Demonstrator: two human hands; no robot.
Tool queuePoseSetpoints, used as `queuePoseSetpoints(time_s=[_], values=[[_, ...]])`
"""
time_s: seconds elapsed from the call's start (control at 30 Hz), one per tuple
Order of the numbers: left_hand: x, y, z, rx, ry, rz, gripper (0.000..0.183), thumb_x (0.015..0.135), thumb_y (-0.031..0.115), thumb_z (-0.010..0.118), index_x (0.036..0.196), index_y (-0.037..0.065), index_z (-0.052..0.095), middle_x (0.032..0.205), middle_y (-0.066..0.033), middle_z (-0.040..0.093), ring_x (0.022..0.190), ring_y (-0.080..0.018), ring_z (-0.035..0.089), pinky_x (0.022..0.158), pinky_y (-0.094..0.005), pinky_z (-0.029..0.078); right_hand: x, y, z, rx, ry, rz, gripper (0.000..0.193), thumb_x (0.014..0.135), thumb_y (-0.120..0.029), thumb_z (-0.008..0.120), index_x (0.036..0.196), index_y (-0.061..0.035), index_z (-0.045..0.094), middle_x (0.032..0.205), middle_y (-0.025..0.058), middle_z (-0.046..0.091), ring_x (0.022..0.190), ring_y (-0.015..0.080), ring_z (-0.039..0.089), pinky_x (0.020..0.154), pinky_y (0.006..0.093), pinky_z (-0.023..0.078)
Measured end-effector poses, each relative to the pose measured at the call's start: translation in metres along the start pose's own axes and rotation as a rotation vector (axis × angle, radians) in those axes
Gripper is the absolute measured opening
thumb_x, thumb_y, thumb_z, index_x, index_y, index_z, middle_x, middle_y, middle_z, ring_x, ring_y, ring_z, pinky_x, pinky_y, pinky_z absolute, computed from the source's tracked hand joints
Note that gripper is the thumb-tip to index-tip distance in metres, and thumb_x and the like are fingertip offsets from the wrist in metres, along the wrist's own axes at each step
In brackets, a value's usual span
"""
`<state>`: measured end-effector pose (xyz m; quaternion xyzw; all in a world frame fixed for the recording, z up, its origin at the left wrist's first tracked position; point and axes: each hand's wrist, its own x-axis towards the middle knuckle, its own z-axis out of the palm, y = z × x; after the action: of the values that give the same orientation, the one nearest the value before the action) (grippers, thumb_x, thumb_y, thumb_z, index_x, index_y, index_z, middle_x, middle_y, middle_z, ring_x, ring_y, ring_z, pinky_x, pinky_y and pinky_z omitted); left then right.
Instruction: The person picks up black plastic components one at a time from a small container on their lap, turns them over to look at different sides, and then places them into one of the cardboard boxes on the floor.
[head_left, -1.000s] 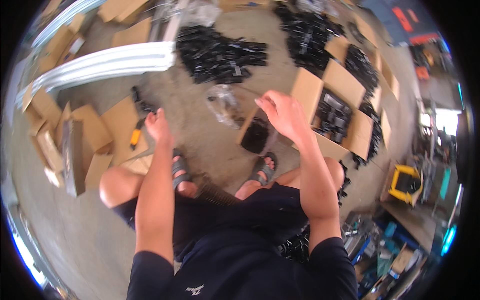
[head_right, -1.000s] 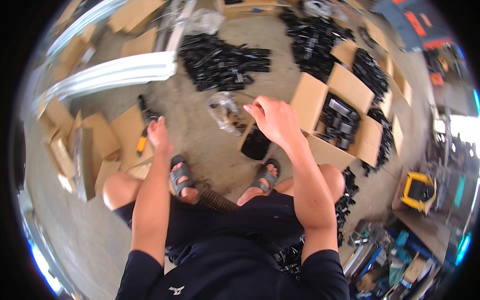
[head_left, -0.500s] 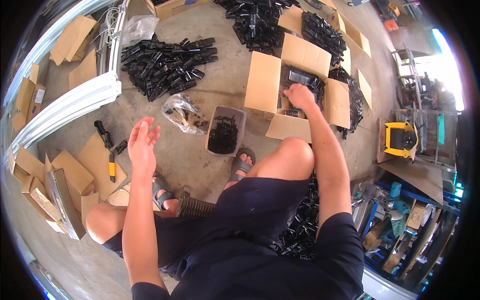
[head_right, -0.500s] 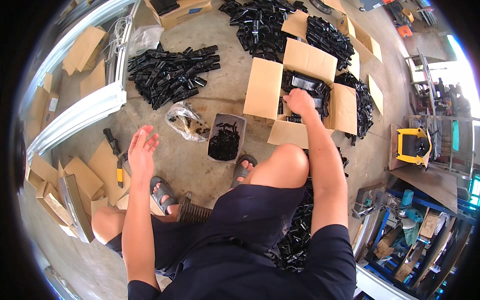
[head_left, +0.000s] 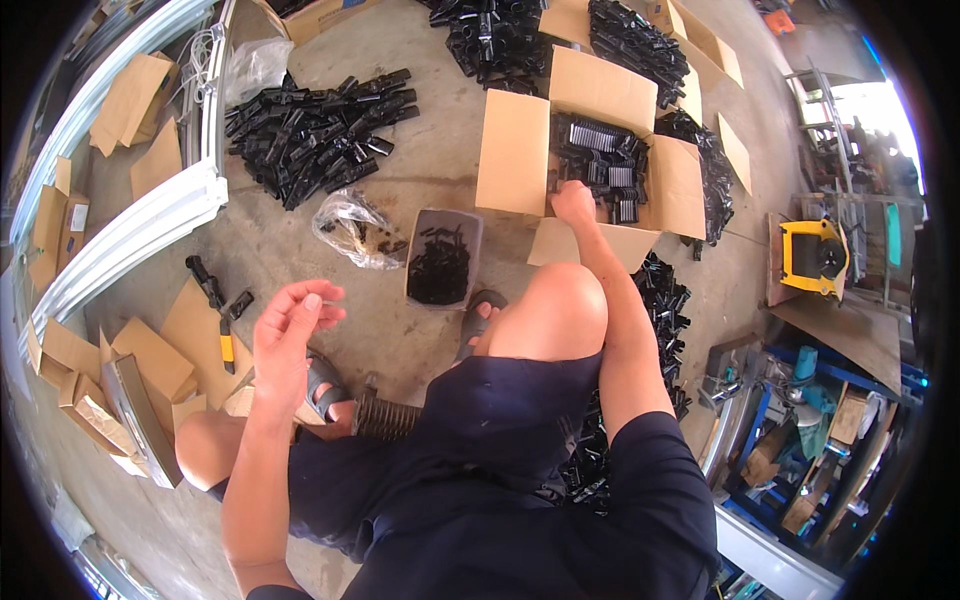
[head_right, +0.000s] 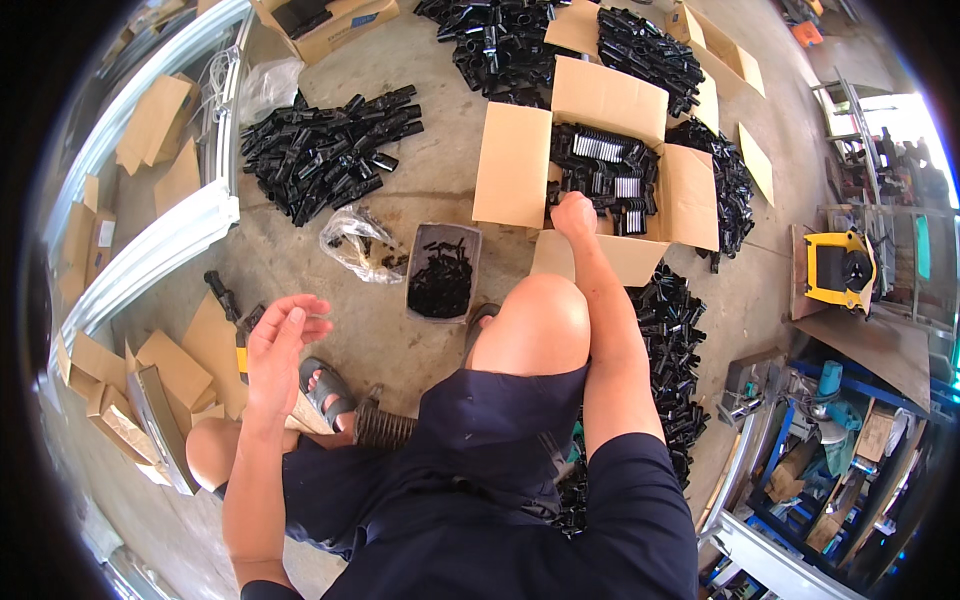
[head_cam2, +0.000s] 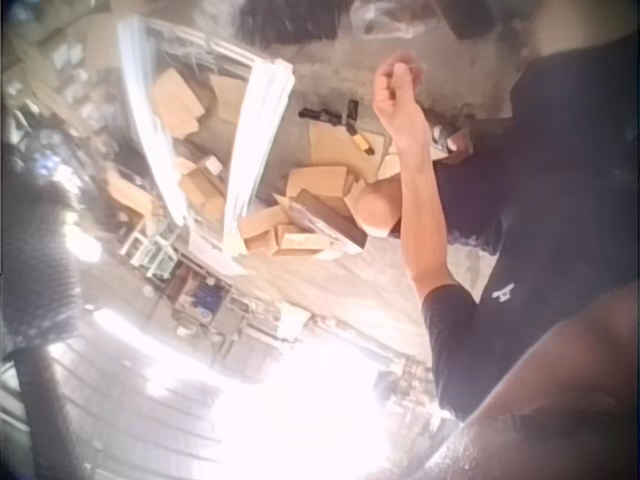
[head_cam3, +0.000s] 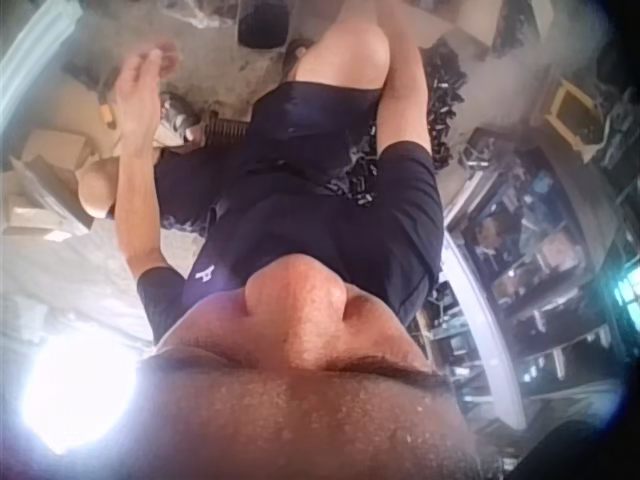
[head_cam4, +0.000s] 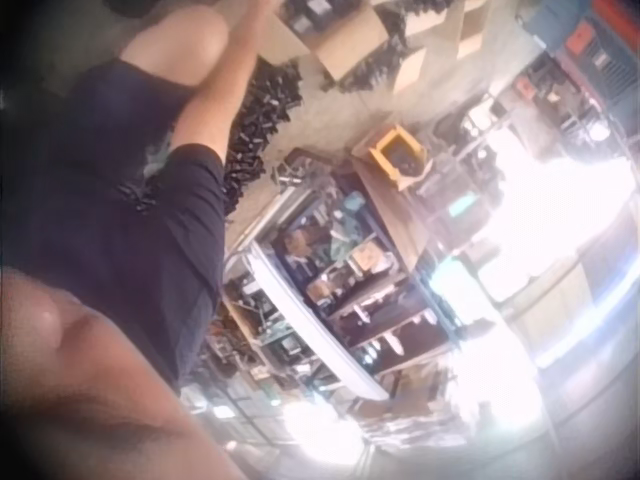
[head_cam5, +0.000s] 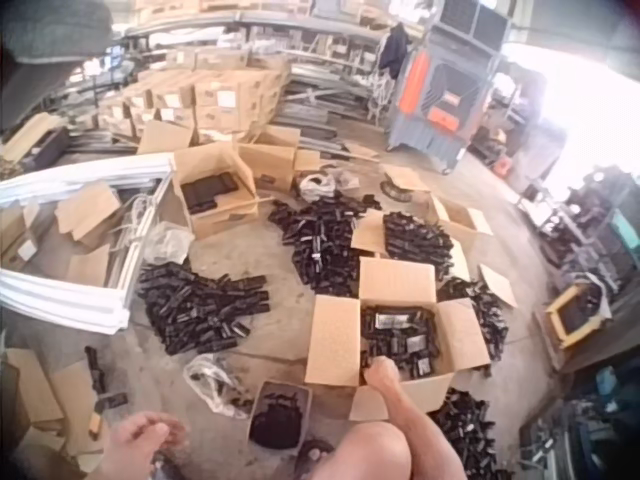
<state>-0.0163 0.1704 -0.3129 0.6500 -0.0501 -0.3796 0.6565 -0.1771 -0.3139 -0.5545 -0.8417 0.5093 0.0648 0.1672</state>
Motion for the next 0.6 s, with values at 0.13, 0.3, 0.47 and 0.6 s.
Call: queuePoseSetpoints(time_s=[0.13,0.3,0.47,0.6], values=[[0.006,-0.009,0.007,-0.067,-0.029,0.021,0.028,0.107,0.021,0.057,0.124,0.000,0.064,0.115,-0.0118,0.072,0.097,-0.0181,0.068,0.091,-0.0342,0.053,0.003,0.008,-0.028,0.159,0.019,-0.023,0.031,0.084,-0.021,0.074,0.103,0.0044,0.074,0.091,0.0228,0.076,0.078,0.0335,0.077,0.076,0.0398,0.061],[0.016,-0.028,0.037,-0.216,-0.122,0.026,0.030,0.107,0.024,0.057,0.125,0.001,0.064,0.116,-0.0128,0.072,0.099,-0.0194,0.069,0.092,-0.0349,0.054,-0.049,-0.046,-0.123,0.739,-0.156,-0.025,0.018,0.089,-0.013,0.075,0.091,0.0041,0.070,0.075,0.0080,0.071,0.058,0.0134,0.068,0.051,0.0287,0.053],[0.016,-0.029,0.052,-0.492,-0.324,-0.156,0.048,0.110,0.035,0.051,0.146,0.004,0.049,0.139,-0.0169,0.062,0.116,-0.0244,0.066,0.102,-0.0394,0.052,-0.157,-0.149,-0.209,0.761,-0.372,-0.403,0.015,0.093,-0.013,0.072,0.091,0.0011,0.069,0.076,0.0041,0.070,0.064,0.0104,0.066,0.059,0.0279,0.055],[0.007,-0.020,0.064,-0.544,-0.375,0.085,0.064,0.112,0.039,0.043,0.163,0.006,0.022,0.162,-0.0129,0.039,0.138,-0.0252,0.049,0.116,-0.0448,0.040,-0.255,-0.214,-0.214,0.742,-0.601,-0.647,0.012,0.097,-0.011,0.068,0.103,-0.0004,0.068,0.084,0.0002,0.069,0.071,0.0071,0.064,0.065,0.0266,0.054]])
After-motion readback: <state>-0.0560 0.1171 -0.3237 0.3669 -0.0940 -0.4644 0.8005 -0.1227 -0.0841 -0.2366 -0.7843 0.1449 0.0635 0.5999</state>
